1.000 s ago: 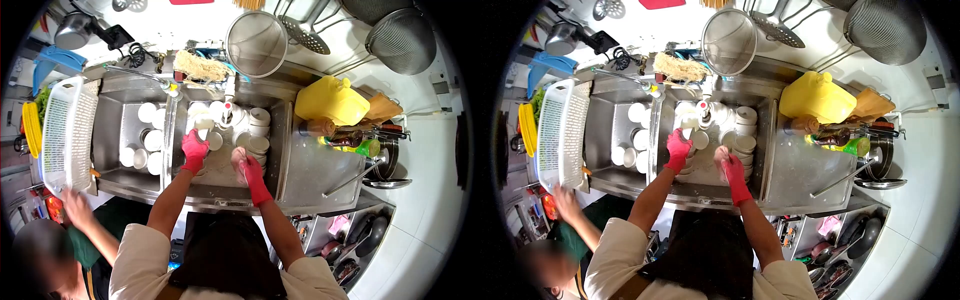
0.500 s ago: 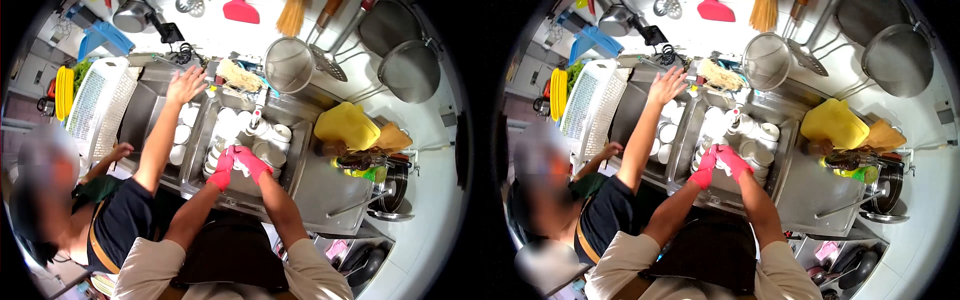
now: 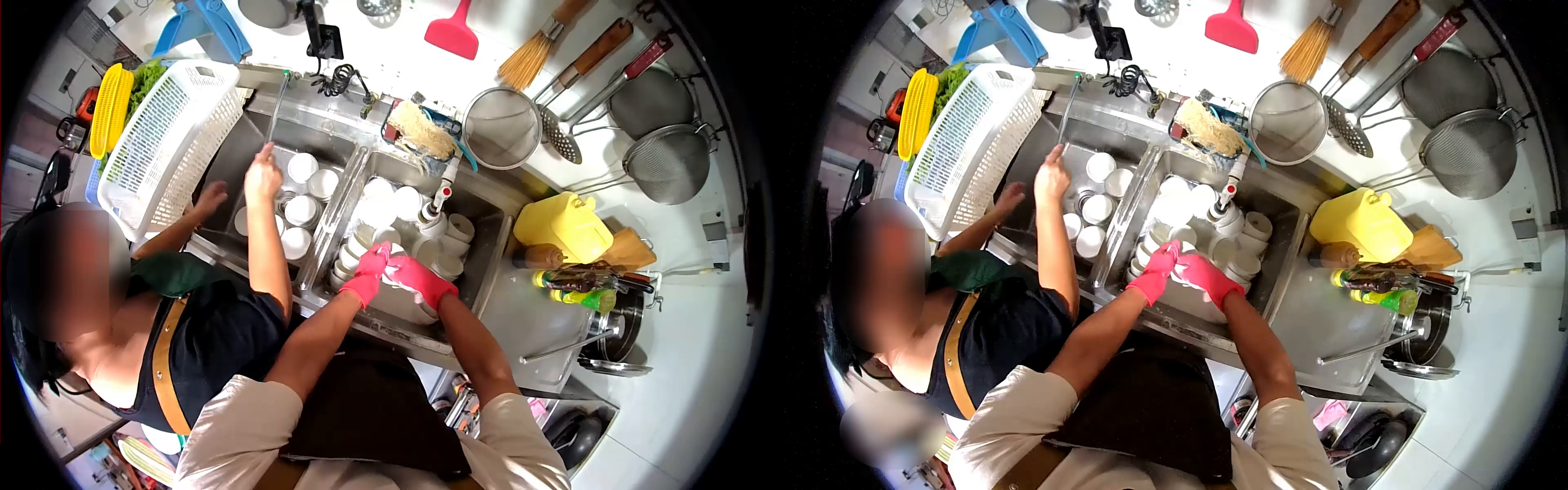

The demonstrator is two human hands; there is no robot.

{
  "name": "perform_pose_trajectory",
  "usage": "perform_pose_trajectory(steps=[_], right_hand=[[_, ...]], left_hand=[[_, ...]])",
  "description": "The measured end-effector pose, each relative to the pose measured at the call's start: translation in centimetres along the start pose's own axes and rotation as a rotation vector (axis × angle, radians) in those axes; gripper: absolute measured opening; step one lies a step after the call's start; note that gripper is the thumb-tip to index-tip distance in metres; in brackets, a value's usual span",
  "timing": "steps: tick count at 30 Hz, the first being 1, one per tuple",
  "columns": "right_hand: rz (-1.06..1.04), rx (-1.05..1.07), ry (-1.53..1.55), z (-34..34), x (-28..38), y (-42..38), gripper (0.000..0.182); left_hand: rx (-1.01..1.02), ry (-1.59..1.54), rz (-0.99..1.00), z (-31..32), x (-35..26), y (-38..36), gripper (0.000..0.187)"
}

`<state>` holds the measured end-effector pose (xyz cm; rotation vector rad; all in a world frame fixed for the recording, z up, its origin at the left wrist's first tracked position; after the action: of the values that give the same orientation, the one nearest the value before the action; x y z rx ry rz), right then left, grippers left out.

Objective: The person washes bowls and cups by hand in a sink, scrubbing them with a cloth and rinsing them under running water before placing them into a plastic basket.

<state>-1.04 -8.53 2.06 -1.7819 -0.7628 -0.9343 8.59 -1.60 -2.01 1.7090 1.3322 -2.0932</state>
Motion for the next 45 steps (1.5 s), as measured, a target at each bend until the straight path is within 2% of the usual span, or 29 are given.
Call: perform_pose_trajectory(steps=[1, 2, 3, 4, 6, 8, 10, 12, 13, 15, 16, 17, 19, 20, 22, 23, 25, 29, 30, 32, 34, 35, 37, 38, 39, 42, 43, 44, 45], right_hand=[[-0.245, -0.086, -0.444, 0.4, -1.4, 0.8, 0.034], [-0.157, -0.172, -0.554, -0.1, -2.0, 1.1, 0.033], [-0.059, -0.247, -0.661, -0.6, -2.8, 1.3, 0.031], [0.097, -0.448, -0.180, -3.0, -0.8, -0.6, 0.030], [0.163, -0.820, 0.068, -5.6, -7.5, 0.1, 0.034], [0.105, -0.827, 0.178, -5.7, -5.7, -1.2, 0.037], [0.045, -0.828, 0.293, -5.3, -3.5, -2.1, 0.041], [0.300, -0.381, 0.490, -2.3, -2.6, -1.5, 0.047], [0.303, -0.387, 0.483, -1.8, -1.6, -2.0, 0.047], [-0.338, -0.541, -0.579, -0.7, 4.2, -3.5, 0.042], [-0.109, -0.391, -0.663, -0.1, 3.3, -3.2, 0.043], [-0.100, -0.394, -0.665, 0.1, 4.8, -3.8, 0.043], [0.454, -0.284, -0.810, -0.3, 7.3, -4.8, 0.045], [0.450, -0.287, -0.811, -0.6, 6.7, -4.4, 0.045], [0.065, -0.560, -1.183, -1.4, 6.7, -4.0, 0.058], [0.067, -0.562, -1.181, -1.8, 6.2, -4.1, 0.058], [0.040, -0.408, -0.734, -2.5, 5.2, -3.9, 0.054], [-0.099, -0.290, -0.545, -3.4, 5.0, -3.3, 0.055], [0.198, -0.111, -0.350, -3.4, 3.3, -2.9, 0.052], [0.474, 0.066, -0.144, -3.5, 1.0, -3.0, 0.049], [0.254, -0.039, 0.321, -2.9, -2.4, -3.0, 0.019], [0.251, -0.040, 0.327, -2.6, -2.7, -3.6, 0.019], [0.457, -0.224, 0.810, -1.4, -4.6, -5.5, 0.043], [0.462, -0.226, 0.823, 0.1, -5.8, -5.9, 0.043], [0.422, -0.537, 0.897, -0.2, -7.3, -5.1, 0.042], [0.273, -0.897, 0.905, 0.8, -9.1, -4.2, 0.045], [0.147, -0.936, 0.833, 0.6, -9.4, -3.7, 0.048], [0.193, -0.786, 0.877, -0.5, -8.3, -3.8, 0.045], [0.309, -0.495, 0.967, -1.8, -5.1, -5.2, 0.043]], left_hand=[[-0.030, 0.073, -0.007, 0.0, -1.9, -1.8, 0.044], [-0.030, -0.002, -0.044, 0.5, 4.3, 2.0, 0.044], [-0.039, 0.065, -0.009, 0.3, 2.9, 1.1, 0.040], [-0.043, 0.096, 0.073, 0.4, 2.9, 1.2, 0.037], [-0.048, 0.105, 0.152, 0.5, 3.1, 0.6, 0.035], [0.016, 0.616, 0.315, 0.9, 2.3, -0.1, 0.031], [0.086, 0.605, 0.401, 1.3, 2.2, -0.5, 0.030], [0.159, 0.599, 0.485, 1.9, 1.3, -1.2, 0.030], [0.147, 0.466, 0.447, 1.8, 1.0, -1.6, 0.028], [0.141, 0.328, 0.404, 2.1, 0.6, -1.8, 0.027], [0.209, 0.317, 0.337, 2.5, 0.7, -1.5, 0.027], [0.218, 0.352, 0.326, 3.1, 0.8, -1.2, 0.027], [0.239, 0.424, 0.305, 4.3, 1.0, -0.5, 0.028], [0.186, 0.512, 0.356, 4.8, 1.1, 0.0, 0.028], [0.135, 0.601, 0.403, 4.4, -0.2, -0.6, 0.029], [0.276, 0.581, 0.451, 4.1, -2.7, -1.9, 0.029], [0.424, 0.562, 0.499, 4.7, -4.1, -2.5, 0.029], [0.276, 0.411, 0.572, 4.6, -4.2, -2.0, 0.021], [0.324, 0.302, 0.542, 4.3, -4.8, -2.6, 0.019], [0.330, 0.331, 0.473, 3.6, -6.6, -3.4, 0.015], [0.338, 0.360, 0.387, 3.2, -5.8, -3.5, 0.014], [0.347, 0.117, 0.349, 3.2, -4.8, -2.8, 0.016], [0.350, -0.121, 0.293, 3.6, -2.8, -2.5, 0.019], [0.209, -0.249, 0.255, 3.3, -1.9, -2.7, 0.022], [0.053, -0.404, 0.269, 3.6, -1.9, -2.8, 0.023], [-0.440, -0.810, 0.165, 5.1, 4.2, -2.4, 0.022], [-0.492, -0.926, 0.122, 5.5, 5.5, -2.1, 0.023], [-0.551, -1.043, 0.084, 5.9, 6.9, -1.7, 0.023], [-0.386, -0.863, 0.081, 5.9, 5.3, -1.0, 0.024]])
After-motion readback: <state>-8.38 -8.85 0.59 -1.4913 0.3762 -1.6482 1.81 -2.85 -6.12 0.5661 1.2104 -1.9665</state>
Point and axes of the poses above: each hand's wrist, its own y-axis towards the middle knuckle, its own z-axis out of the palm, x = y × z, the point moved 5 cm from there along y, towards the middle knuckle, and after that the axes turned 5 degrees about z, right-handed, at the moved point
